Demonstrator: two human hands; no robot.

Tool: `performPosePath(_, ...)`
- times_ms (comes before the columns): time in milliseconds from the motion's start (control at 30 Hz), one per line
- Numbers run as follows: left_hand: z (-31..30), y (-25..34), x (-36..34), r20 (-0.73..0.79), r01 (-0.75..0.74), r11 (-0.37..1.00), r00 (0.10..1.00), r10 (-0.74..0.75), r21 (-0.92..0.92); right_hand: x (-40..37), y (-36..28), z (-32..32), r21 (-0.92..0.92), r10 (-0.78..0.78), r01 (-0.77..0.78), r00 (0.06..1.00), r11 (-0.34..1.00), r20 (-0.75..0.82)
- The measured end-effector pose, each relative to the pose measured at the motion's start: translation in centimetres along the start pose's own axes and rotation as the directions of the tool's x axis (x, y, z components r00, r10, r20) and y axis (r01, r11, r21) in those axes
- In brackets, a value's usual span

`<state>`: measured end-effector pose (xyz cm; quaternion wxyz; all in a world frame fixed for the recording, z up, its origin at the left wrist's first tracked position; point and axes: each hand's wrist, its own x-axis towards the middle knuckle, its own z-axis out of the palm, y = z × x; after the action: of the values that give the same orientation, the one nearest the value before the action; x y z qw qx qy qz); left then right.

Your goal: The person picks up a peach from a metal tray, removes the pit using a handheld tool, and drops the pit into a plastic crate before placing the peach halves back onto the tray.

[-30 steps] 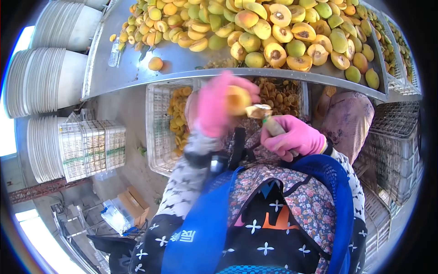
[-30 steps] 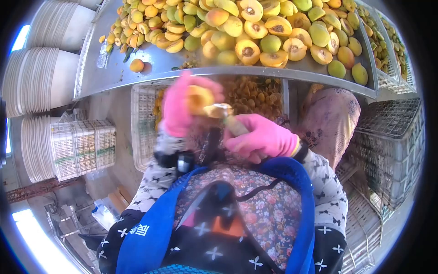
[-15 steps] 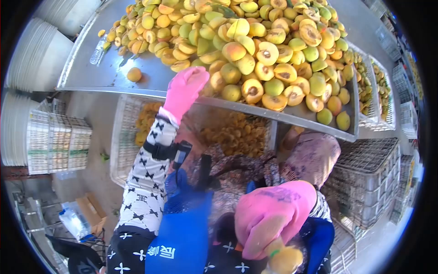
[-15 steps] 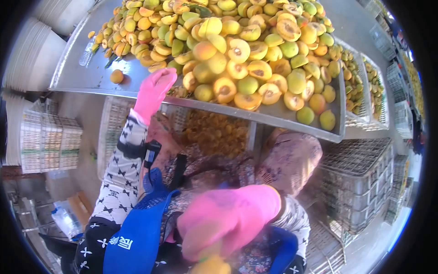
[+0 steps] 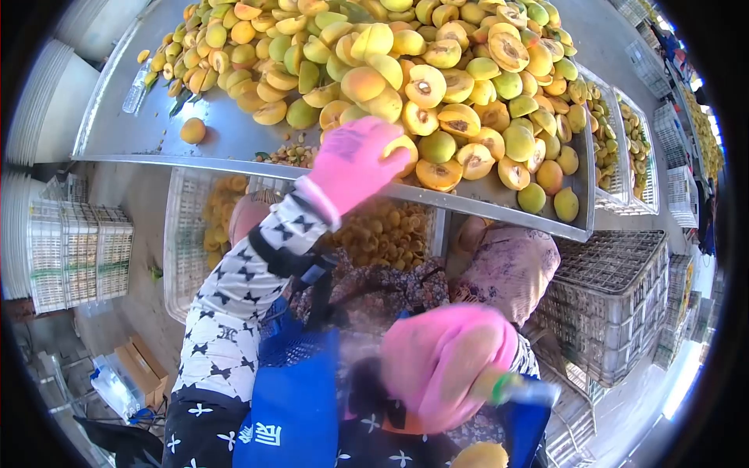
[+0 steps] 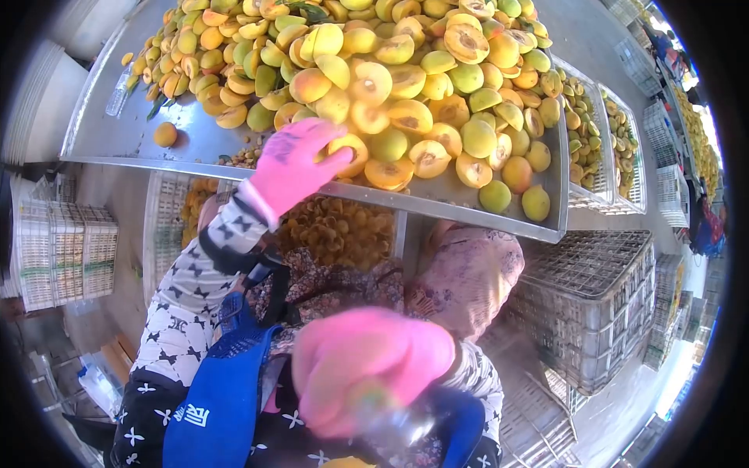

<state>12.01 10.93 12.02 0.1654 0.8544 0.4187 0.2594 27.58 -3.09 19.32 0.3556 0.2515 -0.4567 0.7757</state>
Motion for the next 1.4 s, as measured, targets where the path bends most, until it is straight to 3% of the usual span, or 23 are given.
performPosePath(33, 0.8, 0.1, 0.3, 0.029, 0.017, 0.995, 0.999, -0.019, 0.100, -1.1, 0.1, -0.8, 0.054, 0.016, -0.015, 1.000, 0.998, -0.010)
performPosePath(100, 2.8, -0.2, 0.0, 0.056, 0.007, 0.980, 0.998, -0.019, 0.198, -2.8, -0.4, -0.4, -0.061, 0.105, -0.125, 0.961, 0.990, -0.257)
performPosePath(133, 3.3, -0.5, 0.1, 0.068, -0.006, 0.969, 0.998, -0.011, 0.248, -3.5, -0.7, 0.5, -0.202, 0.125, -0.251, 0.863, 0.947, -0.489)
performPosePath(167, 2.4, -0.2, 1.1, 0.213, 0.065, 0.979, 0.971, -0.106, 0.191, -4.0, -0.8, 1.5, -0.295, 0.088, -0.395, 0.714, 0.870, -0.694)
performPosePath(200, 2.0, -0.2, 1.1, 0.237, 0.078, 0.987, 0.965, -0.110, 0.141, -4.4, -0.6, 2.5, -0.326, 0.010, -0.546, 0.522, 0.772, -0.853)
performPosePath(233, 1.5, -0.3, 1.5, 0.251, 0.089, 0.992, 0.962, -0.110, 0.093, -5.7, 0.8, 1.9, -0.403, -0.101, -0.555, 0.494, 0.728, -0.864)
performPosePath(333, -0.3, 0.3, 1.8, 0.234, 0.194, 0.980, 0.956, -0.177, -0.049, -6.1, 2.0, 1.7, -0.047, -0.011, -0.556, 0.068, 0.830, -0.998)
performPosePath(400, -0.6, -0.6, 0.6, 0.146, 0.281, 0.943, 0.955, -0.257, -0.178, -6.1, 2.3, 1.4, -0.097, -0.091, -0.622, 0.042, 0.777, -0.995)
performPosePath(467, -1.4, -1.8, -1.2, 0.136, 0.378, 0.695, 0.915, -0.379, -0.612, -6.1, 2.4, 0.7, -0.146, -0.174, -0.684, 0.027, 0.714, -0.984)
performPosePath(533, -3.0, 0.1, -3.0, 0.196, 0.317, 0.209, 0.870, -0.453, -0.925, -5.6, 2.5, -0.3, -0.208, -0.248, -0.758, 0.063, 0.618, -0.967)
performPosePath(567, -2.5, 0.5, -3.8, 0.165, 0.219, 0.093, 0.901, -0.401, -0.971, -4.8, 2.4, -0.9, -0.254, -0.289, -0.793, 0.102, 0.553, -0.952)
performPosePath(633, -2.3, 2.3, -6.0, 0.270, 0.269, -0.053, 0.895, -0.355, -0.962, -2.5, 2.3, -1.7, -0.360, -0.378, -0.843, 0.206, 0.400, -0.903)
performPosePath(733, -3.9, 4.5, -7.5, 0.491, 0.450, -0.233, 0.856, -0.162, -0.862, -2.4, 2.5, -4.9, -0.423, -0.332, -0.772, 0.288, 0.474, -0.898)
performPosePath(767, -4.8, 4.5, -7.3, 0.543, 0.489, -0.307, 0.832, -0.118, -0.817, -1.7, 0.6, -4.1, -0.271, -0.115, -0.794, 0.249, 0.544, -0.962)
performPosePath(800, -5.4, 4.3, -7.3, 0.590, 0.525, -0.378, 0.804, -0.074, -0.763, -1.5, 0.7, -4.4, -0.310, -0.154, -0.786, 0.270, 0.535, -0.950)
performPosePath(867, -4.7, 3.7, -7.6, 0.551, 0.474, -0.366, 0.823, -0.138, -0.801, -1.3, 0.9, -4.5, -0.385, -0.224, -0.769, 0.313, 0.511, -0.923)
performPosePath(900, -4.5, 3.8, -7.6, 0.512, 0.430, -0.358, 0.841, -0.175, -0.829, -1.0, 1.0, -4.2, -0.489, -0.396, -0.814, 0.355, 0.314, -0.847)
performPosePath(1000, -4.8, 3.8, -7.2, 0.375, 0.297, -0.318, 0.900, -0.223, -0.901, -1.9, 1.8, -2.2, -0.583, -0.534, -0.781, 0.600, -0.226, -0.596)
performPosePath(1067, -4.9, 4.0, -7.5, 0.323, 0.269, -0.219, 0.908, -0.268, -0.938, -2.5, 2.6, -1.8, -0.564, -0.465, -0.780, 0.619, -0.270, -0.633)
performPosePath(1167, -4.7, 4.9, -7.3, 0.344, 0.275, -0.253, 0.892, -0.294, -0.928, -2.7, 2.9, -1.9, -0.543, -0.406, -0.750, 0.661, -0.378, -0.630)
performPosePath(1267, -3.8, 4.8, -7.6, 0.227, 0.207, -0.095, 0.923, -0.312, -0.974, -2.3, 2.7, -1.6, -0.488, -0.328, -0.759, 0.635, -0.430, -0.699)
performPosePath(1367, -3.9, 5.2, -7.4, 0.280, 0.231, -0.180, 0.900, -0.334, -0.956, -2.2, 2.5, -1.8, -0.485, -0.306, -0.699, 0.687, -0.525, -0.659)
performPosePath(1400, -3.8, 5.1, -7.5, 0.257, 0.234, -0.109, 0.906, -0.337, -0.966, -2.4, 2.7, -1.8, -0.464, -0.282, -0.702, 0.670, -0.540, -0.686)
